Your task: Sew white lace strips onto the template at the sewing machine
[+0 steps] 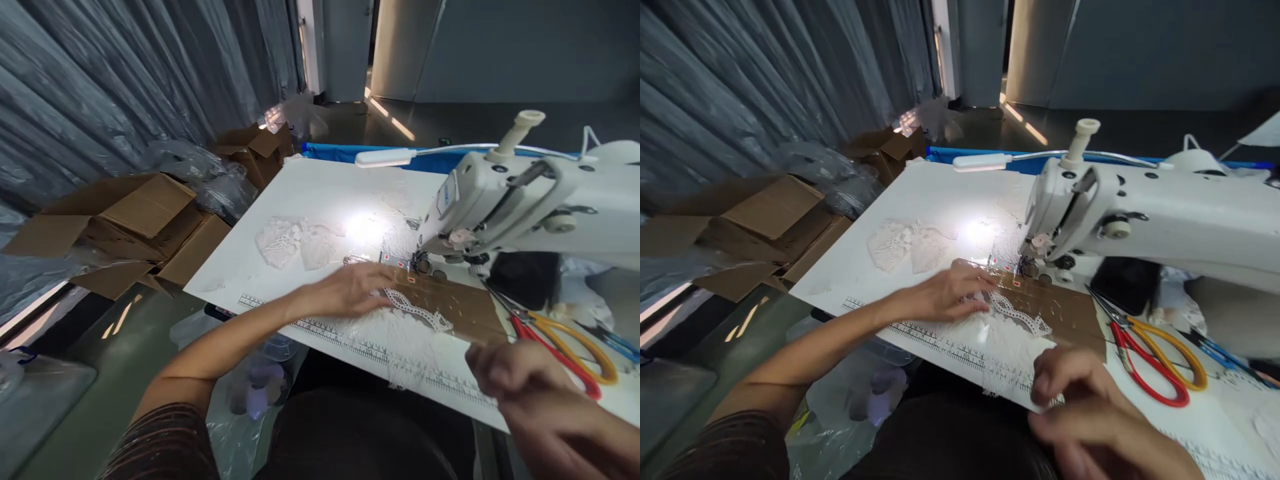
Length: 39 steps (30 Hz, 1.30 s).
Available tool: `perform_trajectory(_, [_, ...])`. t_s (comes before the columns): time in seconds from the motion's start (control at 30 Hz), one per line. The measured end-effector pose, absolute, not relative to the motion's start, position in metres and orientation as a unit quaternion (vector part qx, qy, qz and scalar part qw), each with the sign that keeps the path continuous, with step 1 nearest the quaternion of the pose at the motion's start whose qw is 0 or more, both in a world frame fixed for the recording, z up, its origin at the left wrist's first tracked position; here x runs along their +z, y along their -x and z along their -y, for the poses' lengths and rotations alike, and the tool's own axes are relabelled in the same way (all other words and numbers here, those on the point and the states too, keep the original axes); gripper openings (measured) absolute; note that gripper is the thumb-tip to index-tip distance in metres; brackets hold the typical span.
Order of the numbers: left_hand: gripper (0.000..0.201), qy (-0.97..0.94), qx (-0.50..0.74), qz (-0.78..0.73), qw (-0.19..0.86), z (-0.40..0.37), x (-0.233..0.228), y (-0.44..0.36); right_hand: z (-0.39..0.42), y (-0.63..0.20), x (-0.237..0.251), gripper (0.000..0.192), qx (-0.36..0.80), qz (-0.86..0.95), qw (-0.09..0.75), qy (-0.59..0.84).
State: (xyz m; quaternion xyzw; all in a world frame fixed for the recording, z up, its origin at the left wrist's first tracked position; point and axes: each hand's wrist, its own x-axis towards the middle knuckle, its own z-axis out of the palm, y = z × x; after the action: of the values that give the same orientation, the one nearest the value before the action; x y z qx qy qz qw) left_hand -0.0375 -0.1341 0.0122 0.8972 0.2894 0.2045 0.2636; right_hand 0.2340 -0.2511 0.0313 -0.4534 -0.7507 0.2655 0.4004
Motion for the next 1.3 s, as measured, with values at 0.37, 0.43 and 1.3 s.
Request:
perform_trajectory(0.37, [0.017,-0.891,0.221,-0.362,0.162,0.111,-0.016,0.048,0.19,-0.223,-0.002,0.03,0.252,0.748,0.382,0.481])
perform_trajectory(0.43, [0.018,-0.894,0.239,-0.327,0.189,0.117,-0.009,0.043,0.183,-0.215,-0.006,0.048,0.237,0.788,0.331,0.461])
perform_trajectory(1.3, [0.023,-0.95,0.175,-0.213,0.144,0.095,-0.008,0.024,0.125,-0.259,0.002,0.034,0.261,0.711,0.19,0.625])
